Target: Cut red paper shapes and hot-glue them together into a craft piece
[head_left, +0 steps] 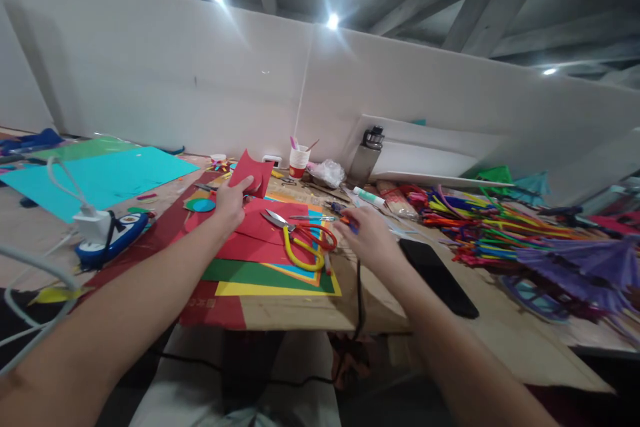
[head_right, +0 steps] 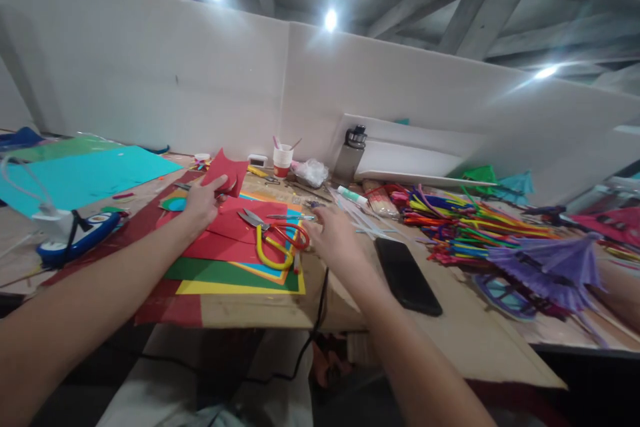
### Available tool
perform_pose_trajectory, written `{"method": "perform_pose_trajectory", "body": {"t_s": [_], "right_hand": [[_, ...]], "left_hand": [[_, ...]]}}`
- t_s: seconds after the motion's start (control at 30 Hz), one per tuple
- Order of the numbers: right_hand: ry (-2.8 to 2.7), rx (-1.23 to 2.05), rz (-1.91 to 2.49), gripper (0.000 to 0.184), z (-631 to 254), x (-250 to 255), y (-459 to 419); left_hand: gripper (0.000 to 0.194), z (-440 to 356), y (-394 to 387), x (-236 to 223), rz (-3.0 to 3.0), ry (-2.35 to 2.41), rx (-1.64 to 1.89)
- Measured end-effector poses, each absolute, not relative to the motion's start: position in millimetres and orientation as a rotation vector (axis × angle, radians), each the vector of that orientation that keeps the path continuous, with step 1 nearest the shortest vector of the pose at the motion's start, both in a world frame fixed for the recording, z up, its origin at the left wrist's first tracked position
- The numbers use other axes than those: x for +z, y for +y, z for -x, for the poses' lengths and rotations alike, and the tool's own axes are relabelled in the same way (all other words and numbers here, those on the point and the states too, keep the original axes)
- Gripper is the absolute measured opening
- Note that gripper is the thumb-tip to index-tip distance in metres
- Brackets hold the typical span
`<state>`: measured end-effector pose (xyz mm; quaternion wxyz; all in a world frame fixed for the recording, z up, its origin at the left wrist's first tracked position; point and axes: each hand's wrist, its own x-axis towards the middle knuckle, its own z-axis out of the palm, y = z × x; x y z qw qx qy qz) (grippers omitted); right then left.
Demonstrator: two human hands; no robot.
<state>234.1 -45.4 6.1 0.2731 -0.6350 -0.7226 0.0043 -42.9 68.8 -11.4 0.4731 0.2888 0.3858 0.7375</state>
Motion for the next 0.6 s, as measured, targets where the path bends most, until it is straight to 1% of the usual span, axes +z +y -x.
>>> {"method": "perform_pose_trajectory", "body": {"t_s": [0.07, 0.17, 0.2, 0.27, 0.33, 0.4, 0.47, 0.53, 0.6], "right_hand": [[-1.808, -0.208, 1.830, 0.041, -271, -1, -58], [-1.621, -0.422, 2.195, 0.058, -317, -16, -85], [-1.552, -0.433, 2.324, 0.066, -327, -21, -95], [-1.377, -0.427, 2.510, 0.074, -341, -29, -114], [-1.315, -0.407, 2.641, 0.083, -348, -35, -128], [-1.357, -0.374, 2.710, 0.086, -353, -39, -135], [-1.433, -0.262, 2.776, 0.085, -359, -41, -135], [-1.521, -0.203, 2.793, 0.083, -366, -40, -131], [-1.576, -0.200, 2.769, 0.076, -373, -39, -124]], "left_hand": [[0.034, 41, 68, -12, -0.712, 0.944, 1.807], [0.036, 38, 66, -12, -0.749, 0.948, 1.803], [0.036, 37, 66, -12, -0.768, 0.953, 1.803], [0.037, 36, 65, -11, -0.802, 0.958, 1.806], [0.038, 35, 64, -11, -0.820, 0.957, 1.809], [0.040, 35, 64, -11, -0.833, 0.942, 1.812], [0.042, 34, 63, -11, -0.848, 0.920, 1.815], [0.045, 34, 62, -9, -0.851, 0.903, 1.814], [0.048, 34, 61, -7, -0.842, 0.896, 1.808]]}}
